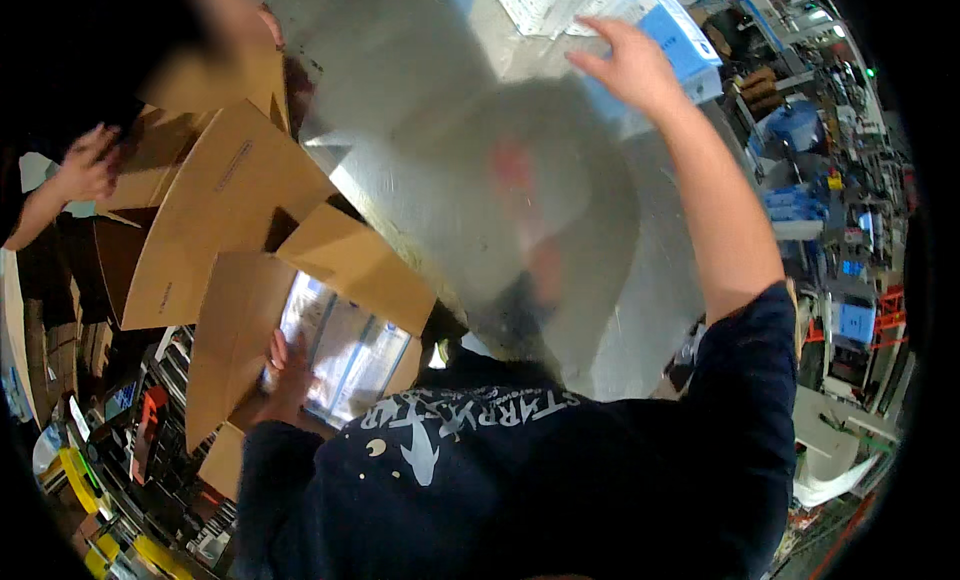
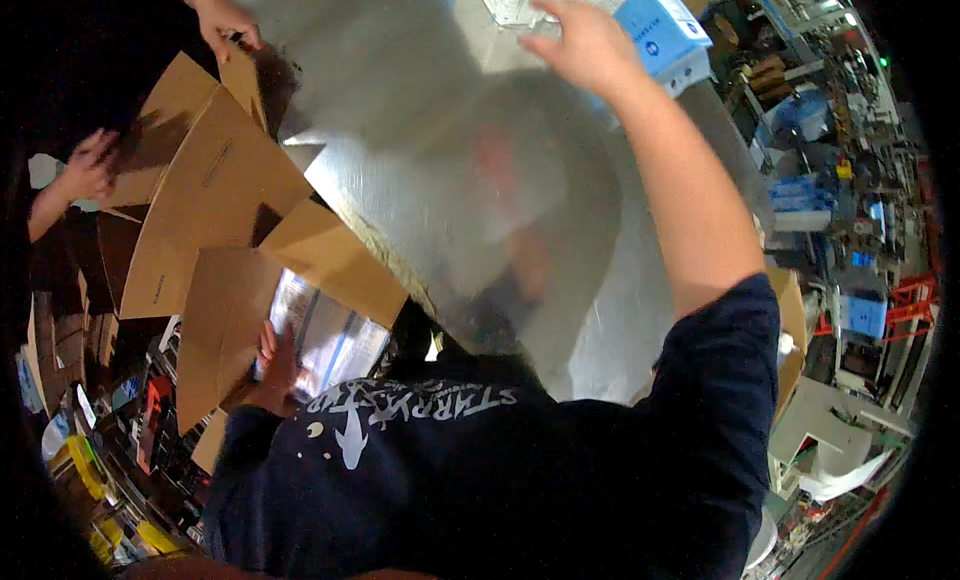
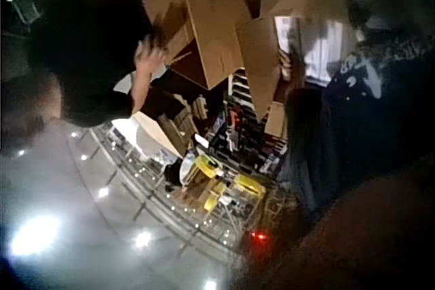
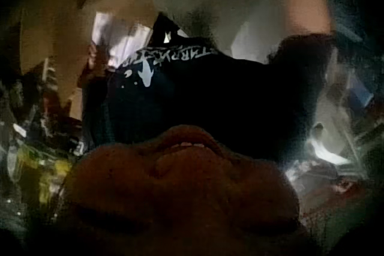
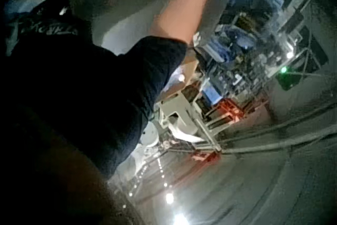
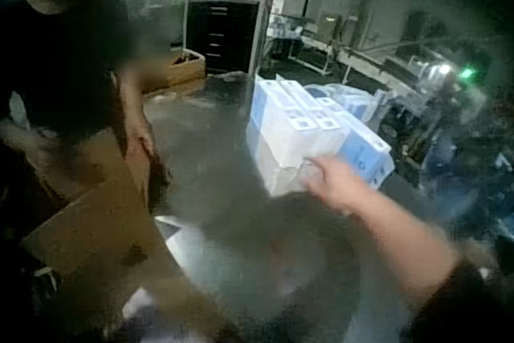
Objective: The person picks up blue and white boxed items from a table and packs them into cardboard boxes, while a co-worker assists by closing and moving the packed boxes.
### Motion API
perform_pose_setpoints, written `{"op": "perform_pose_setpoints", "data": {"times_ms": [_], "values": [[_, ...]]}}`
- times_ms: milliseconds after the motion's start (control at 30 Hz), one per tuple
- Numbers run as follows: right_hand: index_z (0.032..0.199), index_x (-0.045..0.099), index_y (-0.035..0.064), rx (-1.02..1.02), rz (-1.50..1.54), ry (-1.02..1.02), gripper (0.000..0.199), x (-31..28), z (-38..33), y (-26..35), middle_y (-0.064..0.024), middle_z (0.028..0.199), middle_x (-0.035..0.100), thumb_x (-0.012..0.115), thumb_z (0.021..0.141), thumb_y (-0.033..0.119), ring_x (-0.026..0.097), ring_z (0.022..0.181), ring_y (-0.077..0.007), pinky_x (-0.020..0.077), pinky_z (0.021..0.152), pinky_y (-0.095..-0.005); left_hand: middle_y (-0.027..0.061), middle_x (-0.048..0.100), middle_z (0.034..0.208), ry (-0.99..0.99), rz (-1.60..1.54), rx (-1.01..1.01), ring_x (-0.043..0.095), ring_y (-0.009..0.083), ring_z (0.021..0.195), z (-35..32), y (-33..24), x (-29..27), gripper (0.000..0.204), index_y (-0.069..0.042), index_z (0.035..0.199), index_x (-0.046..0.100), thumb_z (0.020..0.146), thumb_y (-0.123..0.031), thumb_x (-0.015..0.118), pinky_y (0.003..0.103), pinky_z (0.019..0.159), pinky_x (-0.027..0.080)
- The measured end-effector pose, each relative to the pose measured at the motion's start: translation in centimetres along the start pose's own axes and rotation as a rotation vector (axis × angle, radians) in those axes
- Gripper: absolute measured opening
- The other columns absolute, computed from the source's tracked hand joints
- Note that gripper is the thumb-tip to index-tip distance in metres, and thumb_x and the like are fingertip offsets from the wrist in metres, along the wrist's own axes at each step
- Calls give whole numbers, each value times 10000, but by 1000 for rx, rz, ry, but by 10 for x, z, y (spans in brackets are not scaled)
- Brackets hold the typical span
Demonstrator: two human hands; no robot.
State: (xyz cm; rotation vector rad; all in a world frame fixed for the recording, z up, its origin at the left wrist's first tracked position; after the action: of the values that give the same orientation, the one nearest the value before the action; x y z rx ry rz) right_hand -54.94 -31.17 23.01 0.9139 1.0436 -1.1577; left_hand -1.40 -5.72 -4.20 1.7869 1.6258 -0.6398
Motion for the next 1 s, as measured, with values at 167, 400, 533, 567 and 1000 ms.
{"op": "perform_pose_setpoints", "data": {"times_ms": [167,400,533,567,1000], "values": [[1241,480,98,70,-194,51,594,43,113,-86,-202,1196,500,489,804,501,450,1112,-371,333,977,-403,181,382,1330,471,-87,185,365,319,1229,-2,-15,-81,601,-127,1328,356,798,-277,598,417,1003,320],[1103,588,65,199,-93,202,500,5,66,-56,-177,1083,582,494,817,465,540,1025,-308,419,871,-400,141,624,859,-443,-502,694,607,207,793,5,-141,-346,308,-1,1043,591,772,82,471,300,705,474],[1042,612,25,208,378,166,460,-9,44,-83,-183,999,609,642,748,377,569,991,-269,439,838,-384,156,520,1159,-1099,-95,1125,494,318,1084,29,-271,-454,365,-55,1143,524,785,-49,593,370,891,406],[1146,548,37,279,283,117,547,-34,33,-110,-181,1102,568,690,721,352,512,1080,-263,392,912,-395,148,410,1310,-795,-98,1054,396,315,1206,21,-316,-479,437,-141,1242,472,836,-271,567,425,954,366],[1317,264,-30,528,-26,274,819,-45,-16,-131,-245,984,596,596,696,388,590,900,-367,472,770,-419,153,233,1417,-791,-5,935,187,448,1276,29,-393,-488,641,-260,1301,414,761,-596,499,552,992,280]]}}
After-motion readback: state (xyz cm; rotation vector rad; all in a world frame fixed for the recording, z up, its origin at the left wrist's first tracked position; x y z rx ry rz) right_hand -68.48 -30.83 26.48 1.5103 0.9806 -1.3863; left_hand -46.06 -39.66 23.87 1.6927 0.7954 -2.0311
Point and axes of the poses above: each hand's wrist, its own z-axis towards the middle knuckle, its own x-axis out of the palm, y = z × x, the point moved 1 cm from there along z, towards the middle knuckle
